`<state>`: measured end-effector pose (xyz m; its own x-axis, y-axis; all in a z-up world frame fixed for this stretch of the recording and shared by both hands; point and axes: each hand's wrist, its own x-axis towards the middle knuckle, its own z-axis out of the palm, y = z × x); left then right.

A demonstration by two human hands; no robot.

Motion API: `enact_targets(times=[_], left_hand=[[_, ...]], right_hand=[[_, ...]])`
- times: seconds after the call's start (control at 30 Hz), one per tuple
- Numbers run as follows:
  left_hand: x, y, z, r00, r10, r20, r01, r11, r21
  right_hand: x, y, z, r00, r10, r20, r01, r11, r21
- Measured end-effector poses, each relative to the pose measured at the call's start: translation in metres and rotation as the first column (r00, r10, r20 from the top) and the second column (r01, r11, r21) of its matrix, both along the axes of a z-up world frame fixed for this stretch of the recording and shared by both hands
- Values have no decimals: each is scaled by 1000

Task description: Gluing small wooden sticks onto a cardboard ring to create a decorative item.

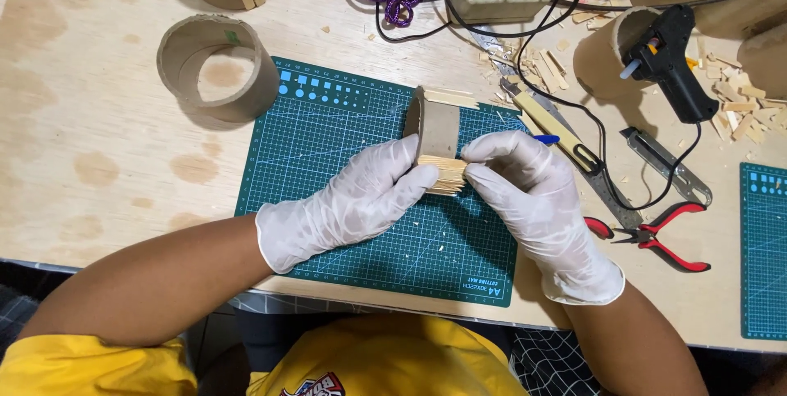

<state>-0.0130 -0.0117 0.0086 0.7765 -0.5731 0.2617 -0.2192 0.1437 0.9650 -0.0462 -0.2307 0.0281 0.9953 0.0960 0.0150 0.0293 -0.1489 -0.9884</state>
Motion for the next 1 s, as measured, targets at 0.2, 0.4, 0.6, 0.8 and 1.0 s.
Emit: enact_targets(times=[0.2,0.4,0.6,0.8,1.0], left_hand=[[0,0,-6,999,-14,-46,13,1000,-28],[6,4,-19,997,-38,-67,36,999,-27],[15,12,-16,919,-42,-392,9,996,-84],[16,14,-7,863,40,-504,-83,995,-63],[16,18,-20,888,82,-453,-89,996,5]], right_hand=[[0,1,0,1000,-19,-23,18,999,-33],[-5,0,23,998,-67,16,67,996,-59],[-42,-29,66,965,-72,252,123,974,-191],[-111,-106,34,894,246,375,54,770,-636],[-174,-130,-51,867,-41,497,283,862,-422]])
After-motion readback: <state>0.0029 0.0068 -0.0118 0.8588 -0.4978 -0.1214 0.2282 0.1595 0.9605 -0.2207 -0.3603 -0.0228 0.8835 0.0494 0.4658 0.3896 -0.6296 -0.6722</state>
